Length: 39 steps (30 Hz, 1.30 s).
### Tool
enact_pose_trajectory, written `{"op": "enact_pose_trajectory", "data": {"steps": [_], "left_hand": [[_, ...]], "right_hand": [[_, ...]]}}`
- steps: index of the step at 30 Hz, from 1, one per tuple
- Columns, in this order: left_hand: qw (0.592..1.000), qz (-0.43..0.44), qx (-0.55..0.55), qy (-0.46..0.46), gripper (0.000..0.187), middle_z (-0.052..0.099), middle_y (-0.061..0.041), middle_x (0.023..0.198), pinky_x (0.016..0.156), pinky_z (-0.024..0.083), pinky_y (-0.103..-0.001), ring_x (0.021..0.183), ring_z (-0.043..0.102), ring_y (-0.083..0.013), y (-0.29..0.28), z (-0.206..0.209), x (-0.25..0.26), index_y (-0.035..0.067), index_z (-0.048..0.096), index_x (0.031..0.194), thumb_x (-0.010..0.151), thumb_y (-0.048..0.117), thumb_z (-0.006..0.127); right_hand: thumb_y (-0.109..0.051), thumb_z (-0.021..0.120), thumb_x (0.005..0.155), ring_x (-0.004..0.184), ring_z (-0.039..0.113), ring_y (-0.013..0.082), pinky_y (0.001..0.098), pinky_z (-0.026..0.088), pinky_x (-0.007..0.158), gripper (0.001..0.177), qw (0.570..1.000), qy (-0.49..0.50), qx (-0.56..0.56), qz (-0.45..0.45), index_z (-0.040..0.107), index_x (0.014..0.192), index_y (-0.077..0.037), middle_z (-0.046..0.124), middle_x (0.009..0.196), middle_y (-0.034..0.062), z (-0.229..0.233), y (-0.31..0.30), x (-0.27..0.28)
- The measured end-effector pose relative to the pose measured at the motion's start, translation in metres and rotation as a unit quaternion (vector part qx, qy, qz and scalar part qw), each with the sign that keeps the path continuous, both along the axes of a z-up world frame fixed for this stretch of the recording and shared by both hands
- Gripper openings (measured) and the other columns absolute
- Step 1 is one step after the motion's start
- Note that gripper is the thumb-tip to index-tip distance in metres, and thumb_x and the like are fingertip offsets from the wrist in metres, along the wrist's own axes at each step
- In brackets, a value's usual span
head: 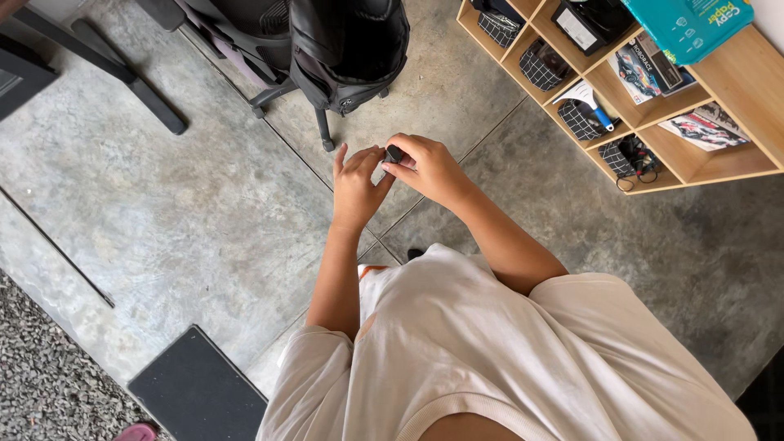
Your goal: The person wipes the exterior and interior surfaces of a multifunction printer with a cloth, opens the scanner lid and cartridge cover, and uses a small brush to clean the cartridge area. They retrieve a new ink cartridge from a nearby shelf and place it on the desk.
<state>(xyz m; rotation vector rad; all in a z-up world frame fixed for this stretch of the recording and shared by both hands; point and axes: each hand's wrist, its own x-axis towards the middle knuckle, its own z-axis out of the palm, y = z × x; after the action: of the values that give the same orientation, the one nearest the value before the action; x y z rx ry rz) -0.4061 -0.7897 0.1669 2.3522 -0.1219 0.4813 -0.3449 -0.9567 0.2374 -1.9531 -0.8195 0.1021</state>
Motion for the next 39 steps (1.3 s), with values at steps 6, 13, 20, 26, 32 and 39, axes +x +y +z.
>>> {"op": "enact_pose_trajectory", "data": {"steps": [6,13,20,26,32,39], "left_hand": [[1.0,-0.004,0.002,0.019,0.038,0.075,-0.002,0.115,0.119,0.031,-0.054,0.114,0.068,-0.0201,-0.041,0.005,0.002,0.012,0.069,0.117,0.081,0.016,0.082],[0.996,-0.083,0.025,-0.001,0.037,0.075,-0.003,0.116,0.12,0.029,-0.054,0.117,0.067,-0.0192,-0.073,0.016,0.021,0.011,0.07,0.117,0.082,0.015,0.083],[0.991,-0.13,0.03,-0.016,0.039,0.076,-0.002,0.116,0.122,0.026,-0.056,0.118,0.067,-0.0194,-0.1,0.022,0.019,0.012,0.071,0.12,0.082,0.015,0.083],[0.992,-0.124,0.025,-0.002,0.04,0.076,-0.001,0.113,0.122,0.025,-0.056,0.114,0.069,-0.0192,-0.105,0.025,-0.001,0.013,0.07,0.119,0.081,0.013,0.082],[0.994,-0.105,0.021,0.001,0.044,0.075,0.001,0.108,0.123,0.026,-0.057,0.106,0.07,-0.0183,-0.13,0.028,-0.016,0.013,0.069,0.125,0.083,0.012,0.082],[0.997,-0.068,0.034,-0.026,0.043,0.076,0.0,0.113,0.122,0.024,-0.057,0.109,0.069,-0.0191,-0.212,0.027,-0.032,0.012,0.069,0.125,0.084,0.011,0.081]], "right_hand": [[-0.011,0.079,0.092,0.072,0.063,0.0216,0.0333,0.053,0.066,0.023,0.999,-0.023,-0.022,-0.004,0.063,0.106,-0.003,0.066,0.085,0.0105,0.002,-0.041,0.001],[-0.012,0.079,0.093,0.075,0.066,0.0211,0.0319,0.055,0.066,0.025,0.996,-0.009,0.0,-0.089,0.062,0.108,-0.003,0.068,0.09,0.0103,0.012,-0.082,-0.012],[-0.014,0.081,0.092,0.073,0.066,0.0175,0.0297,0.055,0.065,0.028,0.988,-0.005,-0.005,-0.156,0.064,0.111,-0.002,0.07,0.091,0.0088,0.017,-0.109,-0.034],[-0.014,0.079,0.094,0.074,0.066,0.0191,0.03,0.055,0.066,0.024,0.989,0.002,0.004,-0.15,0.064,0.111,-0.004,0.069,0.092,0.0092,0.019,-0.115,-0.053],[-0.016,0.079,0.095,0.075,0.066,0.0204,0.0304,0.055,0.067,0.027,0.99,-0.013,0.017,-0.141,0.063,0.113,-0.004,0.068,0.091,0.0099,0.015,-0.135,-0.061],[-0.015,0.079,0.095,0.07,0.063,0.0207,0.0315,0.054,0.064,0.026,0.994,-0.009,-0.006,-0.107,0.063,0.112,-0.004,0.069,0.089,0.0108,0.012,-0.22,-0.064]]}}
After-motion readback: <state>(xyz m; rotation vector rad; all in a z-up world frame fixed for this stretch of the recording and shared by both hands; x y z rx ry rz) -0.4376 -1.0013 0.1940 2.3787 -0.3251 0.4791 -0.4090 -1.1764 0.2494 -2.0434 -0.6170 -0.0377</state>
